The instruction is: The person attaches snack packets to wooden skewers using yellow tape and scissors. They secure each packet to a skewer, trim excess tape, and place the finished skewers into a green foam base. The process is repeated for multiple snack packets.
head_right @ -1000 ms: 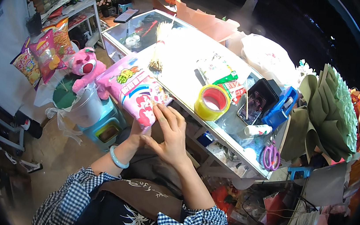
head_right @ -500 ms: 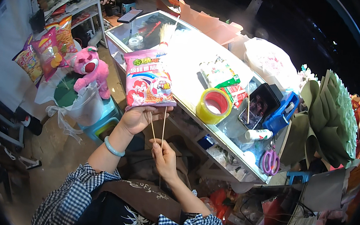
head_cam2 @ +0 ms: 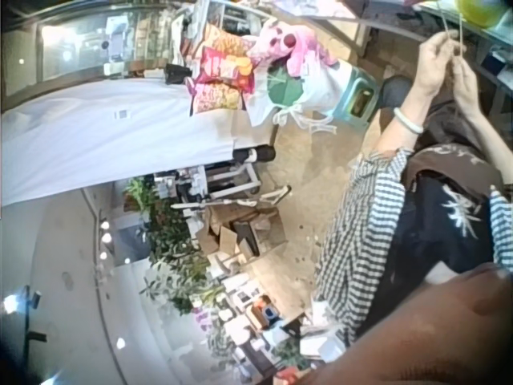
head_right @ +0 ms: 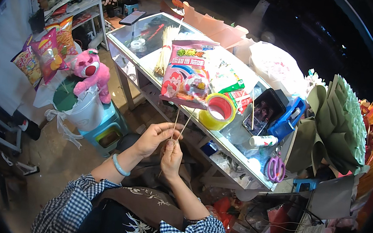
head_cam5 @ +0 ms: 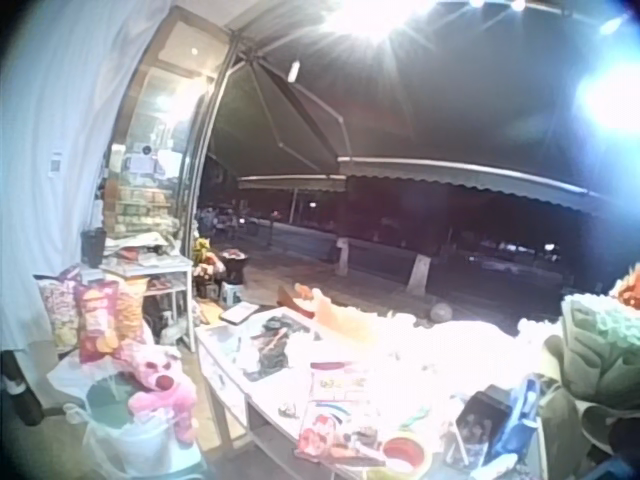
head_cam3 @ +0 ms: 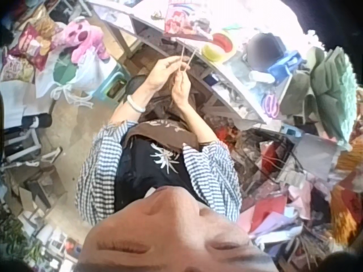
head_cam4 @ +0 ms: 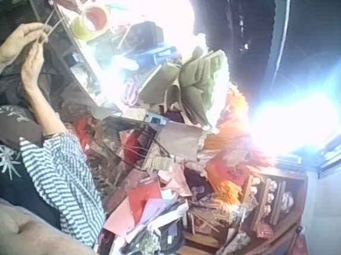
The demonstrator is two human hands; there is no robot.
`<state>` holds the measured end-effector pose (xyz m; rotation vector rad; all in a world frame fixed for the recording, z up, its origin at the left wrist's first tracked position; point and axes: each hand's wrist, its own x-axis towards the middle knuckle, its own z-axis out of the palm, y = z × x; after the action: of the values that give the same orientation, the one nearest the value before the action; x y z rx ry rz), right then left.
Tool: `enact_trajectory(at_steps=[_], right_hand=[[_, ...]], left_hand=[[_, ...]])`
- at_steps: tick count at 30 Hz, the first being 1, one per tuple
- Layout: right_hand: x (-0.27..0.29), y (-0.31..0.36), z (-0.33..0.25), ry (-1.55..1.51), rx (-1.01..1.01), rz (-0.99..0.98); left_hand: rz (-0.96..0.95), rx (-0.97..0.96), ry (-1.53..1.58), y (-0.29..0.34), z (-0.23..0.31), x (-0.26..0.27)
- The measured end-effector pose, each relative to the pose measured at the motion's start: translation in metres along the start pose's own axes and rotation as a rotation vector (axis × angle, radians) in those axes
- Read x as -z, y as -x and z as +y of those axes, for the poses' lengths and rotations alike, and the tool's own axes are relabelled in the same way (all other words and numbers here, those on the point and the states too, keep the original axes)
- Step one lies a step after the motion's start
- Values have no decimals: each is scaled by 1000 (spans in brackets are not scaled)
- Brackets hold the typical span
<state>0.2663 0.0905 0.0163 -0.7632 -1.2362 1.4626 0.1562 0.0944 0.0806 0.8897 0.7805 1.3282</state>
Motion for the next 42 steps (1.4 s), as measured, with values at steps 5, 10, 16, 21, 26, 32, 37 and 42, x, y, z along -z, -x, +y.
enact_trajectory(at_steps=[5, 10, 16, 21, 26, 32, 37, 42], right_hand=[[7, 6, 23, -37, 26, -131], [16, 9, 32, 89, -34, -306], [3, 34, 17, -50, -422, -312], [0, 54, 1, -4, -225, -241], [-1, 49, -8, -66, -230, -315], [11, 41, -25, -268, -404, -402], [21, 44, -43, -416, -567, -571], [25, 44, -56, -681, -632, -752]], left_hand=[[153, -324, -959, 11, -14, -4], [234, -290, -1096, 19, -20, -7], [121, -129, -875, 18, -1, 6], [58, 0, -332, 8, 27, 26], [-26, -8, -399, 14, 32, 18], [-229, 143, -354, 30, 30, 10], [-257, 131, -130, 30, 33, 17], [-262, 120, -73, 31, 29, 10]])
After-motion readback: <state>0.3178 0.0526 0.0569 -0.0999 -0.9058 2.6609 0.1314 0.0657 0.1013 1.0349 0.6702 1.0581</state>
